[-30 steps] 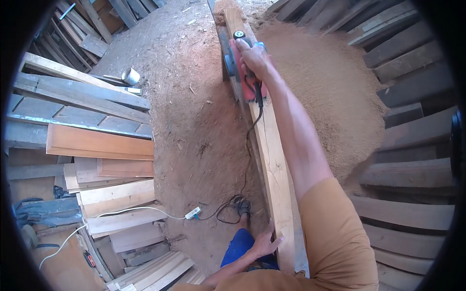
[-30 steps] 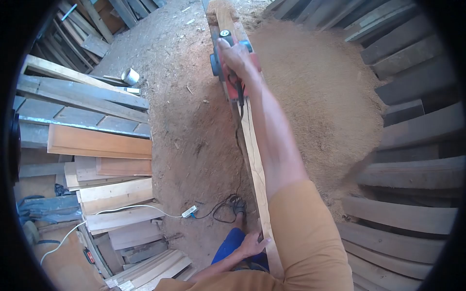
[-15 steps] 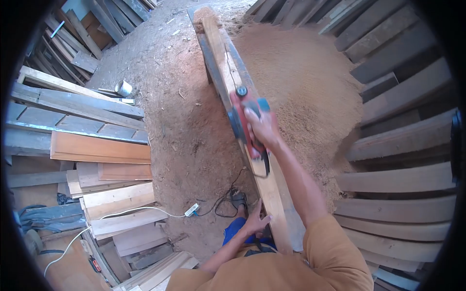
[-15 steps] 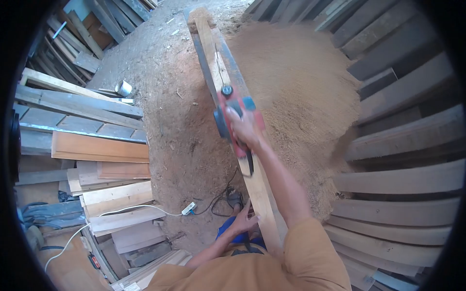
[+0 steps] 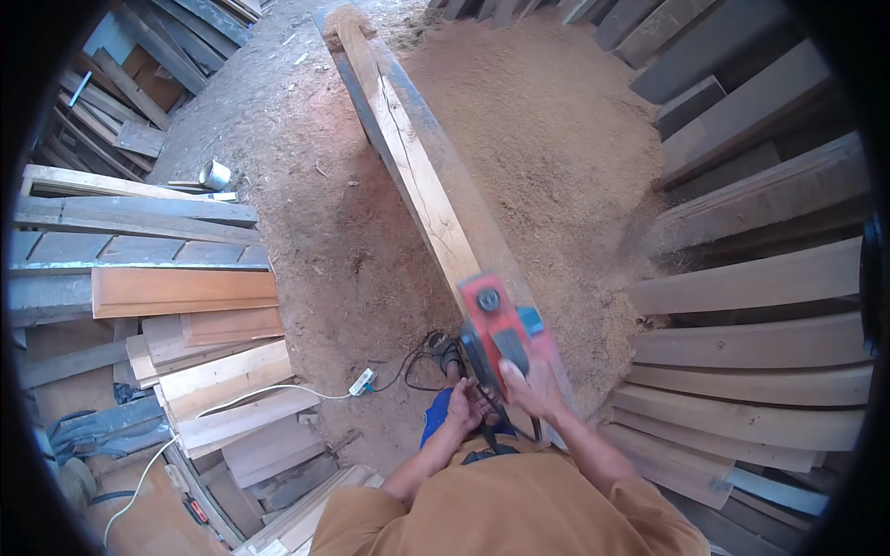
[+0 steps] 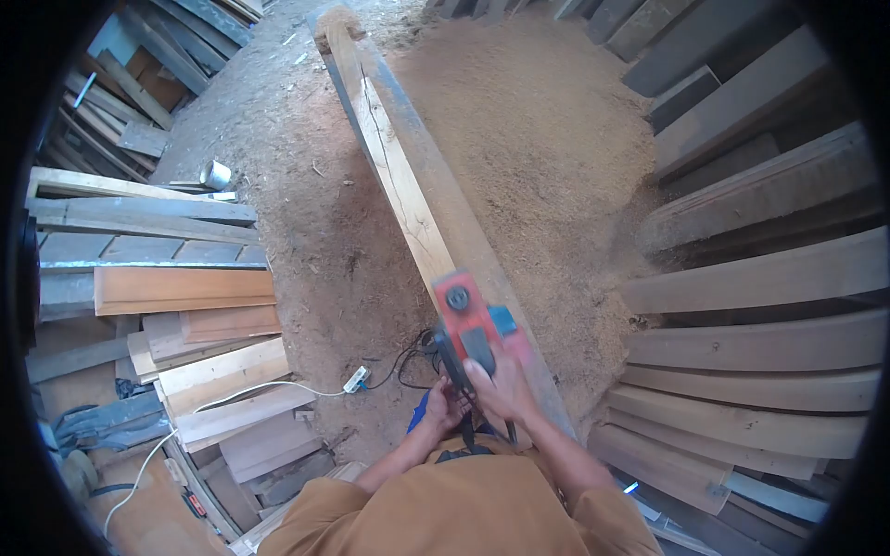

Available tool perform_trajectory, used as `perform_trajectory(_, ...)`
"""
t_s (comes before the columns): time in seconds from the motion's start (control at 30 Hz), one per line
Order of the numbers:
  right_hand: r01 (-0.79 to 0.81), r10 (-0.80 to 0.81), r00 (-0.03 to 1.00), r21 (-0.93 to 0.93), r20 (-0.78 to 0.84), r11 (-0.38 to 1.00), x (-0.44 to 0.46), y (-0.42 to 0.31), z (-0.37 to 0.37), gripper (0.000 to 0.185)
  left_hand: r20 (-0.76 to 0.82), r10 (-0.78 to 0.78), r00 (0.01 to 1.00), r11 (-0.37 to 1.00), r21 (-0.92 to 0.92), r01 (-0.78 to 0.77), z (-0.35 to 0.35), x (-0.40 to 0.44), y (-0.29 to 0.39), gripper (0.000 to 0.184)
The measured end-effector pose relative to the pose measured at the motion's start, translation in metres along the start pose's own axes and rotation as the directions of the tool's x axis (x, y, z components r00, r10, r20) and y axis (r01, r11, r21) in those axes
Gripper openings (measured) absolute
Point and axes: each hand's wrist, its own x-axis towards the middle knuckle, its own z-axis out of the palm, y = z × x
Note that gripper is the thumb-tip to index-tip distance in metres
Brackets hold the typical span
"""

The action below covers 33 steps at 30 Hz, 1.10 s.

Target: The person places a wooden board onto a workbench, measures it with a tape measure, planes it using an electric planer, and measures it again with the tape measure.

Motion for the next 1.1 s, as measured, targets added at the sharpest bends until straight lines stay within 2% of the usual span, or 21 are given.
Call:
perform_trajectory(0.07, 0.031, -0.031, 0.999, 0.002, 0.009, 1.0, 0.061, -0.04, 0.004, 0.051, 0.101, 0.0, 0.995, 1.0, 0.022, -0.002, -0.059, 0.051, -0.003, 0.04)
perform_trajectory(0.1, 0.038, -0.038, 0.999, -0.01, -0.009, 0.999, 0.095, -0.053, 0.009, 0.053, 0.077, 0.083, 0.994, 0.981, 0.171, -0.095, -0.052, 0.046, 0.005, 0.037)
perform_trajectory(0.13, 0.138, -0.138, 0.99, -0.033, -0.025, 0.99, 0.134, -0.053, 0.018, 0.062, 0.063, 0.17, 0.983, 0.932, 0.315, -0.181, -0.036, 0.038, 0.018, 0.035)
perform_trajectory(0.17, 0.017, -0.014, 0.999, -0.078, 0.043, 0.997, 0.158, -0.091, 0.012, 0.071, 0.06, 0.256, 0.965, 0.854, 0.453, -0.255, -0.028, 0.031, 0.028, 0.033)
perform_trajectory(0.2, 0.018, -0.01, 0.997, -0.115, 0.071, 0.993, 0.19, -0.107, 0.015, 0.08, 0.102, 0.255, 0.962, 0.805, 0.528, -0.269, -0.038, 0.041, 0.038, 0.035)
perform_trajectory(0.23, 0.029, -0.031, 0.999, -0.135, -0.009, 0.99, 0.224, -0.114, 0.024, 0.073, 0.127, 0.333, 0.934, 0.66, 0.676, -0.327, -0.037, 0.036, 0.047, 0.036)
perform_trajectory(0.27, 0.033, -0.032, 0.999, -0.064, 0.012, 0.997, 0.261, -0.12, 0.031, 0.058, 0.168, 0.397, 0.902, 0.488, 0.794, -0.362, -0.029, 0.031, 0.059, 0.037)
perform_trajectory(0.3, 0.029, -0.029, 0.999, 0.005, 0.033, 1.0, 0.29, -0.124, 0.035, 0.056, 0.22, 0.443, 0.869, 0.299, 0.877, -0.375, -0.021, 0.023, 0.066, 0.039)
perform_trajectory(0.4, 0.035, -0.037, 0.998, 0.043, 0.048, 0.998, 0.316, -0.172, 0.028, 0.053, 0.242, 0.504, 0.829, 0.161, 0.917, -0.366, -0.005, 0.0, 0.085, 0.043)
perform_trajectory(0.5, 0.004, -0.012, 0.997, 0.108, 0.073, 0.994, 0.322, -0.16, 0.033, 0.051, 0.21, 0.437, 0.875, 0.226, 0.916, -0.332, -0.023, 0.005, 0.086, 0.044)
perform_trajectory(0.57, -0.001, -0.011, 0.996, 0.135, 0.091, 0.991, 0.313, -0.146, 0.032, 0.048, 0.185, 0.405, 0.895, 0.181, 0.944, -0.277, -0.013, -0.009, 0.086, 0.05)
perform_trajectory(0.67, 0.049, -0.056, 0.998, 0.166, 0.04, 0.985, 0.255, -0.13, 0.03, 0.044, 0.16, 0.385, 0.909, 0.091, 0.974, -0.209, -0.008, -0.016, 0.079, 0.062)
perform_trajectory(0.73, 0.03, -0.049, 0.995, 0.203, 0.088, 0.979, 0.216, -0.106, 0.026, 0.048, 0.13, 0.362, 0.923, 0.046, 0.986, -0.157, 0.0, -0.018, 0.07, 0.072)
perform_trajectory(0.77, 0.02, -0.045, 0.993, 0.222, 0.112, 0.975, 0.192, -0.091, 0.022, 0.052, 0.134, 0.406, 0.904, 0.033, 0.986, -0.161, 0.006, -0.02, 0.064, 0.076)
perform_trajectory(0.83, -0.043, 0.013, 0.989, 0.198, 0.149, 0.979, 0.127, -0.066, 0.012, 0.044, 0.144, 0.489, 0.86, 0.011, 0.985, -0.171, 0.017, -0.025, 0.048, 0.083)
perform_trajectory(0.9, -0.02, -0.002, 0.992, 0.172, 0.126, 0.985, 0.047, -0.039, 0.001, 0.034, 0.316, 0.534, 0.784, -0.168, 0.949, -0.268, 0.016, -0.018, 0.027, 0.084)
perform_trajectory(0.93, 0.108, -0.114, 0.99, 0.088, 0.078, 0.99, 0.017, -0.005, -0.001, 0.033, 0.4, 0.544, 0.738, -0.257, 0.916, -0.307, 0.013, -0.011, 0.017, 0.085)
perform_trajectory(0.97, 0.126, -0.128, 0.991, 0.041, 0.046, 0.991, -0.021, 0.016, -0.006, 0.034, 0.525, 0.449, 0.723, -0.396, 0.842, -0.366, 0.006, -0.007, 0.005, 0.086)
perform_trajectory(1.0, -0.026, 0.021, 0.996, 0.049, 0.088, 0.998, -0.062, 0.023, -0.016, 0.045, 0.633, 0.332, 0.699, -0.52, 0.741, -0.424, -0.003, -0.002, -0.008, 0.087)
perform_trajectory(1.03, -0.04, 0.035, 0.995, 0.056, 0.09, 0.998, -0.097, 0.042, -0.021, 0.047, 0.719, 0.199, 0.666, -0.625, 0.617, -0.479, -0.014, 0.007, -0.021, 0.088)
perform_trajectory(1.1, -0.068, 0.062, 0.995, 0.074, 0.079, 0.995, -0.149, 0.067, -0.024, 0.05, 0.687, 0.14, 0.713, -0.519, 0.664, -0.538, -0.069, 0.05, -0.072, 0.078)
